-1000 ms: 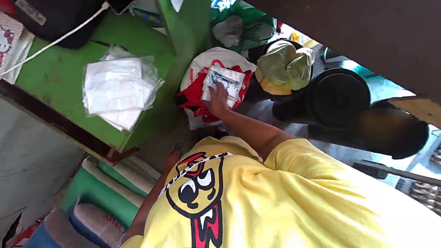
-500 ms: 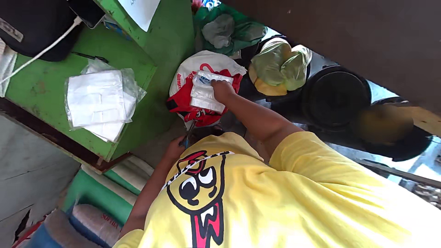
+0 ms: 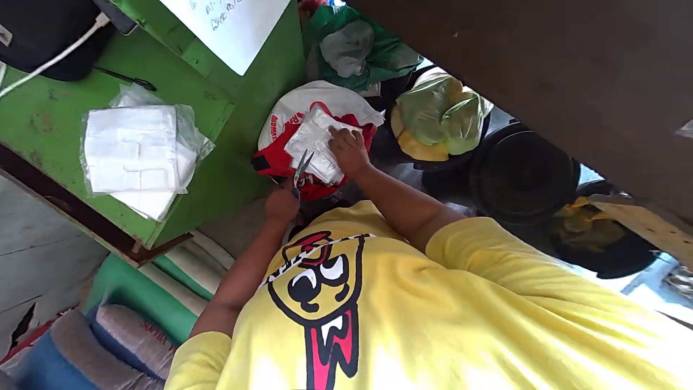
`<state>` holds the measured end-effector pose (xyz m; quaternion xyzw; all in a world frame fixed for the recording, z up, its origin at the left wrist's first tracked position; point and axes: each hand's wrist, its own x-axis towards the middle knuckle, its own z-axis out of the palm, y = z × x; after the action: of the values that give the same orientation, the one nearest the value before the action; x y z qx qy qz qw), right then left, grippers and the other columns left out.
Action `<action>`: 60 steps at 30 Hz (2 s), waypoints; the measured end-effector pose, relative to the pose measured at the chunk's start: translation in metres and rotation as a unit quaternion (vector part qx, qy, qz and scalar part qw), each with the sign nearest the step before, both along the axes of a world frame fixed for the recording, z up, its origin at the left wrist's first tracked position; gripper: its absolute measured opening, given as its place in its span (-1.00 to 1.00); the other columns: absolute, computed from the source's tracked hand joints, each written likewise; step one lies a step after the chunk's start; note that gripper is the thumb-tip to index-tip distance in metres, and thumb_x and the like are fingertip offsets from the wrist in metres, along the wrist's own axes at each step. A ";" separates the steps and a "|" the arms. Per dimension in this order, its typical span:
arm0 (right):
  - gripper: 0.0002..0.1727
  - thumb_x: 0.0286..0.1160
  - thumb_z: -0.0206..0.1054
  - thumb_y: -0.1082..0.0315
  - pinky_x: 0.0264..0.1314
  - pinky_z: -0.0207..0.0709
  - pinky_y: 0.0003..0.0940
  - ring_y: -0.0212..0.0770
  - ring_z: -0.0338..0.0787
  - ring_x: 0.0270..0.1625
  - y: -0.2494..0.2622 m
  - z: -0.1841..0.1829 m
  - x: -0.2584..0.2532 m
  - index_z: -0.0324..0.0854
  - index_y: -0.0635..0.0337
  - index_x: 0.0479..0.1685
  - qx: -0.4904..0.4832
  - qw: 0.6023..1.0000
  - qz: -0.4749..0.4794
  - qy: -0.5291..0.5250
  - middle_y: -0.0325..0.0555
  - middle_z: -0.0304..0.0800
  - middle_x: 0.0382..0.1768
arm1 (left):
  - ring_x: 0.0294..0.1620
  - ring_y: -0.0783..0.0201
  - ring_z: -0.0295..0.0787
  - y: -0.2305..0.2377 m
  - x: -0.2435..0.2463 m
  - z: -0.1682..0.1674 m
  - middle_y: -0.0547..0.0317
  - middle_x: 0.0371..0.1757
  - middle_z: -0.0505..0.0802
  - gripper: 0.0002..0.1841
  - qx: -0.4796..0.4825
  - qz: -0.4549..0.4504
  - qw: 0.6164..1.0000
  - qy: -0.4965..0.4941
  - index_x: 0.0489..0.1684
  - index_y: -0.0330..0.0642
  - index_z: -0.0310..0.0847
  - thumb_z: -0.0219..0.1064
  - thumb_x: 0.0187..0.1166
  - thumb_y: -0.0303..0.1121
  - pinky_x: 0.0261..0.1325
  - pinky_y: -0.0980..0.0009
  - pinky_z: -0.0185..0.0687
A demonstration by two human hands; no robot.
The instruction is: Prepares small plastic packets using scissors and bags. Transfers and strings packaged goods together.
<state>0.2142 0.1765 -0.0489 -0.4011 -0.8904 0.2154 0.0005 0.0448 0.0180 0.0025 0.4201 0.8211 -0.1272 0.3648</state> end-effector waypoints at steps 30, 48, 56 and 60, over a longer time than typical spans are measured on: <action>0.91 -0.46 0.65 -0.61 0.75 -0.77 0.54 -0.02 -0.75 0.94 0.008 -0.023 -0.001 -0.69 0.12 0.92 -0.117 0.987 -0.029 -0.103 -0.11 -0.88 0.92 | 0.70 -0.26 0.36 0.035 -0.027 -0.033 -0.33 0.56 0.58 -0.36 0.200 -0.071 0.977 0.015 0.71 -0.06 0.42 0.40 0.55 -0.34 0.72 -0.12 0.26; 0.93 -0.49 0.69 -0.58 0.73 -0.74 0.58 0.06 -0.79 0.93 0.013 -0.019 -0.004 -0.67 0.15 0.92 -0.132 0.983 -0.017 -0.125 -0.08 -0.90 0.91 | 0.48 -0.20 0.63 0.079 -0.004 -0.015 -0.27 0.50 0.65 -0.42 0.167 -0.084 0.982 0.018 0.74 -0.03 0.38 0.25 0.67 -0.33 0.48 -0.10 0.56; 0.93 -0.52 0.75 -0.51 0.72 -0.68 0.61 0.11 -0.74 0.93 0.014 -0.020 -0.004 -0.67 0.11 0.93 -0.133 0.984 -0.020 -0.115 -0.07 -0.88 0.92 | 0.35 -0.28 0.73 0.082 -0.003 -0.014 -0.32 0.45 0.67 -0.51 0.173 -0.070 0.982 -0.010 0.65 -0.07 0.47 0.21 0.71 -0.39 0.34 -0.19 0.65; 0.96 -0.54 0.75 -0.52 0.73 -0.74 0.58 0.07 -0.81 0.92 0.012 -0.021 -0.004 -0.75 0.08 0.91 -0.136 0.982 -0.018 -0.128 -0.11 -0.97 0.89 | 0.27 -0.23 0.78 0.072 -0.002 -0.014 -0.31 0.30 0.78 -0.47 0.295 0.008 0.955 -0.019 0.64 -0.19 0.48 0.28 0.62 -0.46 0.33 -0.14 0.66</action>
<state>0.2100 0.1889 -0.0699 -0.4379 -0.8380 0.2811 -0.1640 0.0425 0.0904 -0.0115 0.5042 0.8187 0.1314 0.2413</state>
